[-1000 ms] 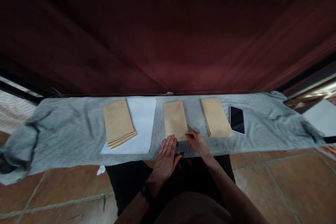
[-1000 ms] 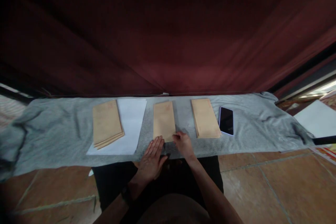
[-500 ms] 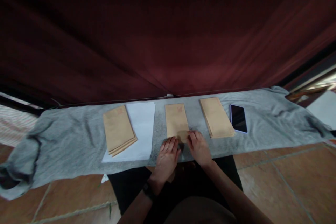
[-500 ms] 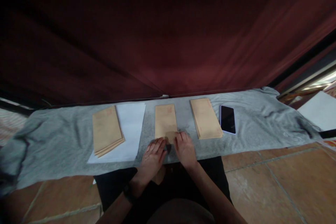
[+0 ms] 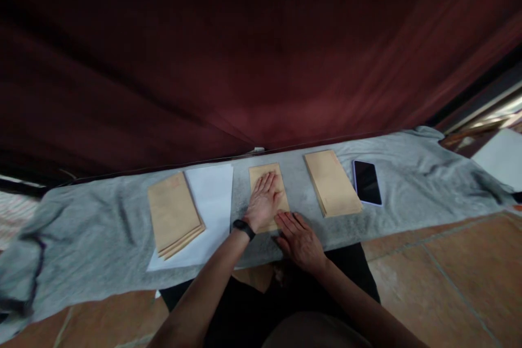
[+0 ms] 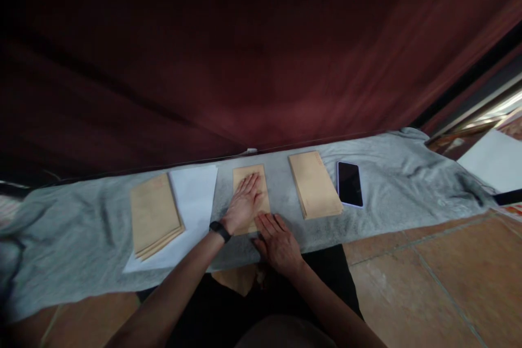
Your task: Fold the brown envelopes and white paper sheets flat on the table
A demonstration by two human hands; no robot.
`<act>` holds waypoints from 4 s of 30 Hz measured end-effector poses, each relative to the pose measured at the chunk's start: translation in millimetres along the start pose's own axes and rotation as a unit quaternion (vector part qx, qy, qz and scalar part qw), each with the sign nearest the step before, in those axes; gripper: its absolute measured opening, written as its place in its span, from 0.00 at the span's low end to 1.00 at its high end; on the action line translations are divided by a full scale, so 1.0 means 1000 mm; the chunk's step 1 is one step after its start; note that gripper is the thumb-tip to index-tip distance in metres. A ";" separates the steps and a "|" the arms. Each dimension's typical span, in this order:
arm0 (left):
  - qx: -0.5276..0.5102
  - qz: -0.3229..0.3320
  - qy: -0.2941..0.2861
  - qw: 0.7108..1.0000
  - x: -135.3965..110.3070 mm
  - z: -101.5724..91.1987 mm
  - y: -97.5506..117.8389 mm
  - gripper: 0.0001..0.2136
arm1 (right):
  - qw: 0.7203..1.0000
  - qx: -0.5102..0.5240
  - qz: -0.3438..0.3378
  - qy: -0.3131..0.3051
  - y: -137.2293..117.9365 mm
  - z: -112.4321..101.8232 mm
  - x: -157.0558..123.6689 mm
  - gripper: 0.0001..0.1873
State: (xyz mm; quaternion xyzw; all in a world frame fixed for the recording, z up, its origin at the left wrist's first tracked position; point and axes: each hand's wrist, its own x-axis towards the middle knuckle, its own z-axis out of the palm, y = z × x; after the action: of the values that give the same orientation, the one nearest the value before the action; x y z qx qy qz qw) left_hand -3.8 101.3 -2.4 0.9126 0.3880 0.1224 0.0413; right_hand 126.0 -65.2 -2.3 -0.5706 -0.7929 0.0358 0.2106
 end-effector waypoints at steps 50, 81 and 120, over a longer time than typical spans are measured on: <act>-0.005 0.063 -0.062 0.996 -0.090 -0.021 0.032 0.34 | 0.998 -0.034 -0.036 0.045 0.006 0.010 -0.011 0.29; -0.033 0.049 -0.045 0.997 -0.139 -0.024 0.048 0.41 | 0.999 -0.013 -0.032 -0.039 -0.004 0.001 -0.030 0.29; 0.013 0.040 0.003 0.999 -0.156 -0.030 0.034 0.34 | 0.999 -0.022 -0.001 -0.030 -0.010 -0.004 -0.020 0.26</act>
State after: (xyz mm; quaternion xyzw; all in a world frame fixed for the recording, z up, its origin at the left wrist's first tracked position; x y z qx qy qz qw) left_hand -92.1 -34.4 2.8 0.9275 0.3527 0.1216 0.0229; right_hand 124.0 -87.8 -1.1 -0.5734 -0.7998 0.0350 0.1743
